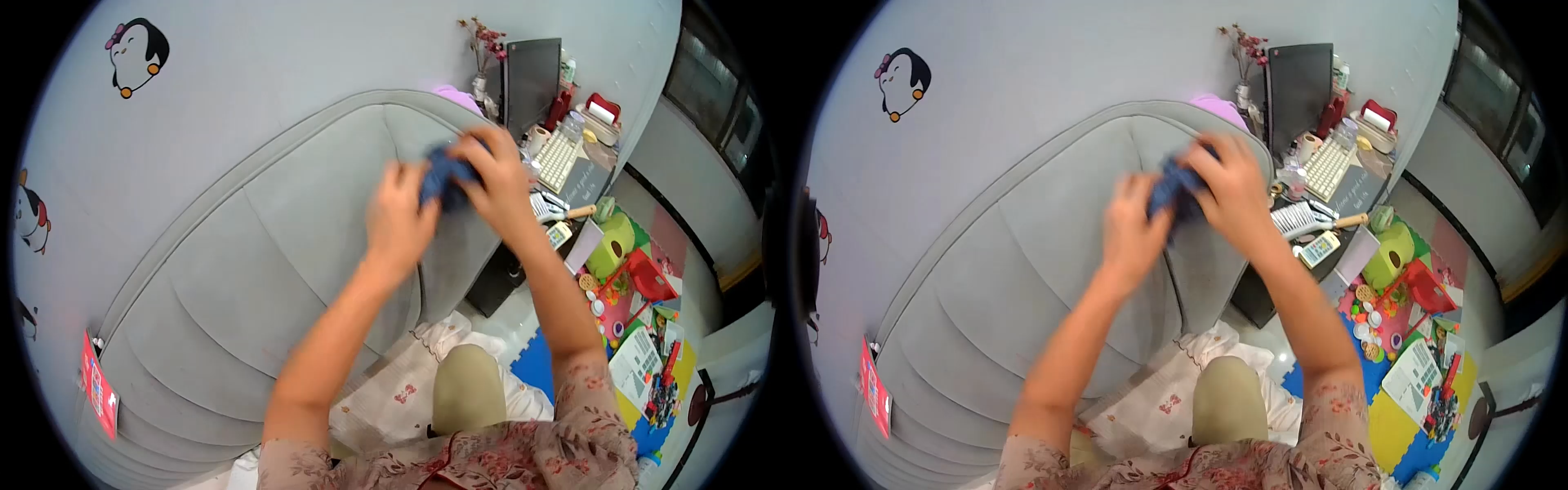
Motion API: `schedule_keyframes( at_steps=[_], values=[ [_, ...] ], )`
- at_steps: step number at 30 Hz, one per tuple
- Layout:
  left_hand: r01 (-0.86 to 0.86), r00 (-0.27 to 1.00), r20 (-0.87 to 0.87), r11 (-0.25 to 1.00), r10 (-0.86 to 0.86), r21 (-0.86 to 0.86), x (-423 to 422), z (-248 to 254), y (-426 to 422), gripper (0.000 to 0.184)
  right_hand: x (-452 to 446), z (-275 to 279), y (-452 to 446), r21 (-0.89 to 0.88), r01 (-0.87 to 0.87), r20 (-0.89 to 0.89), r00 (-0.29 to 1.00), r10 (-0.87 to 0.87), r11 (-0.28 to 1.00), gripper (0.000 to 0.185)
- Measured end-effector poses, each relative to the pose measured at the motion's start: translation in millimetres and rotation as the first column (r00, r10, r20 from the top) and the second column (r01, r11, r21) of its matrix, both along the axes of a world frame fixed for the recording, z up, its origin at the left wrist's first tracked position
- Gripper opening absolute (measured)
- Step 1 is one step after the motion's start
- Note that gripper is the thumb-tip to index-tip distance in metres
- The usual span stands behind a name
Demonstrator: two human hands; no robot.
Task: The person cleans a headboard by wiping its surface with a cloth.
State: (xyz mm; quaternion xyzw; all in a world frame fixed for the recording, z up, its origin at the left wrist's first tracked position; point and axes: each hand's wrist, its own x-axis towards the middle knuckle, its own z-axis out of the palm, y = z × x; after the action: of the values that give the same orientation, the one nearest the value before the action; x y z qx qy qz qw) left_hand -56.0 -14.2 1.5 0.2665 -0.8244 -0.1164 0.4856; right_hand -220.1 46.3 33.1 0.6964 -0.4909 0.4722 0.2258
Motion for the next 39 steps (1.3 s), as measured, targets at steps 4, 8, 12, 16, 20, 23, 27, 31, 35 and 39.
schedule_keyframes(
  at_steps=[4,8,12,16,20,23,27,31,35,39],
  values=[
    [-0.233,0.972,-0.026,0.972,0.233,0.013,-36,14,-38,0.03,-42,18,-96,0.151,-0.064,-0.14,0.986,0.085,0.987,0.028],
    [-0.282,0.957,0.07,0.959,0.28,0.017,-46,6,-43,0.031,-58,13,-94,0.384,-0.16,-0.058,0.979,0.197,0.909,0.025],
    [-0.132,0.988,0.088,0.988,0.125,0.083,-41,-2,-17,0.03,-53,-3,-46,0.261,0.043,-0.165,0.986,0.001,0.964,0.027],
    [-0.024,1.0,0.003,0.999,0.024,-0.048,-44,-28,14,0.041,-42,-34,-1,0.025,0.12,-0.108,0.987,-0.117,0.992,0.034],
    [0.037,0.999,0.021,0.987,-0.034,-0.155,-42,-48,15,0.047,-34,-56,13,-0.161,0.227,-0.174,0.951,-0.254,0.961,0.031],
    [0.065,0.996,0.069,0.96,-0.048,-0.271,-36,-74,17,0.045,-26,-94,29,-0.204,0.245,-0.112,0.956,-0.271,0.948,0.025],
    [0.064,0.996,0.09,0.886,-0.025,-0.459,-43,-96,19,0.03,-28,-150,48,-0.082,0.2,0.124,0.974,-0.189,0.976,0.026],
    [0.132,0.981,0.191,0.868,-0.045,-0.478,-37,-123,27,0.025,-11,-197,60,-0.064,0.229,0.274,0.94,-0.203,0.971,0.024],
    [0.208,0.954,0.289,0.861,-0.075,-0.464,-28,-148,33,0.022,-1,-232,71,0.04,0.202,0.43,0.881,-0.199,0.979,0.023],
    [0.258,0.916,0.391,0.879,-0.091,-0.401,-17,-169,40,0.026,9,-256,80,0.137,0.143,0.536,0.822,-0.195,0.98,0.023]
  ],
)
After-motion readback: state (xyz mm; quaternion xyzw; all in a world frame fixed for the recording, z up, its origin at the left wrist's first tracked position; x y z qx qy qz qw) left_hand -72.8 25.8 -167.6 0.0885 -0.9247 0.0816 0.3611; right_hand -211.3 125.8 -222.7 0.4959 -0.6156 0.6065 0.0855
